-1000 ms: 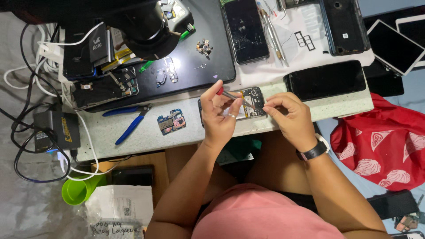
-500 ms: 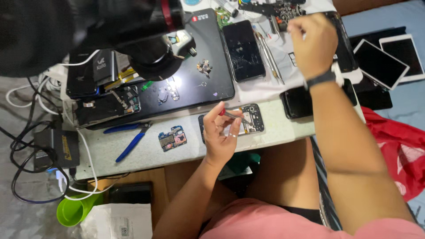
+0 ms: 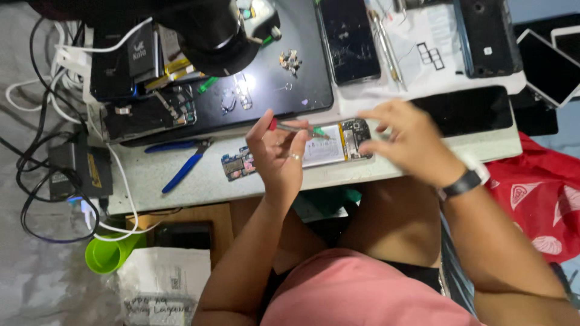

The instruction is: The person disassembles a smartphone on a workbench, using a screwdriver and a metal spudger to remove screws and pry open the casing. They detach the battery and internal components, then reposition the phone to continue working on the internal assembly.

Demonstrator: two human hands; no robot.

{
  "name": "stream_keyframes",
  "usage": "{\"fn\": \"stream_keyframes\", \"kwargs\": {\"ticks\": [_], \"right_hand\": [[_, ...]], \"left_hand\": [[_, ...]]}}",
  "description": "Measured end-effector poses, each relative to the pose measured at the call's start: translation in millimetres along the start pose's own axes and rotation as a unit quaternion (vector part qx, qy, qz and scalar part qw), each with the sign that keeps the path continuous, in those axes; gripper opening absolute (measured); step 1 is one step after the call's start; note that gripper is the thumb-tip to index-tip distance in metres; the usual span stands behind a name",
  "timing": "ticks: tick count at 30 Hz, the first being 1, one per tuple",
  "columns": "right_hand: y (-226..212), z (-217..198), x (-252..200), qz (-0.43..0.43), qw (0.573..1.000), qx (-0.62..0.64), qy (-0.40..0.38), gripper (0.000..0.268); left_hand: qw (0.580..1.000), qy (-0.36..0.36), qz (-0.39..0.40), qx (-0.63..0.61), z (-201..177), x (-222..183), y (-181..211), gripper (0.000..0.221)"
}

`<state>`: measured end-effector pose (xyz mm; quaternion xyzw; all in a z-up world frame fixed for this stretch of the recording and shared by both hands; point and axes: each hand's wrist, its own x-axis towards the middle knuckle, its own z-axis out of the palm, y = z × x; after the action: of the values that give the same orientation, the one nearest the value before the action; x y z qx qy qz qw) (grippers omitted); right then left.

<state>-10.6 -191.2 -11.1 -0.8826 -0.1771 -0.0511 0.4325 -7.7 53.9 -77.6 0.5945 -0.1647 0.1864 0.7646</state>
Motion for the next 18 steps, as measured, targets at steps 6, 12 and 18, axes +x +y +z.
{"fn": "stream_keyframes", "kwargs": {"ticks": [6, 12, 18], "right_hand": [[-24.9, 27.6, -19.3, 0.049, 0.998, -0.03, 0.035, 0.071], [-19.6, 34.7, -24.7, 0.019, 0.997, -0.042, 0.066, 0.073], [-21.7, 39.7, -23.4, 0.012, 0.995, -0.053, 0.089, 0.071]], "left_hand": [[0.998, -0.046, -0.023, 0.043, 5.8, -4.3, -5.6, 0.057], [0.995, -0.063, 0.001, 0.075, 5.9, -3.9, -5.2, 0.056], [0.996, -0.066, -0.008, 0.064, 5.0, -3.9, -4.2, 0.055]]}}
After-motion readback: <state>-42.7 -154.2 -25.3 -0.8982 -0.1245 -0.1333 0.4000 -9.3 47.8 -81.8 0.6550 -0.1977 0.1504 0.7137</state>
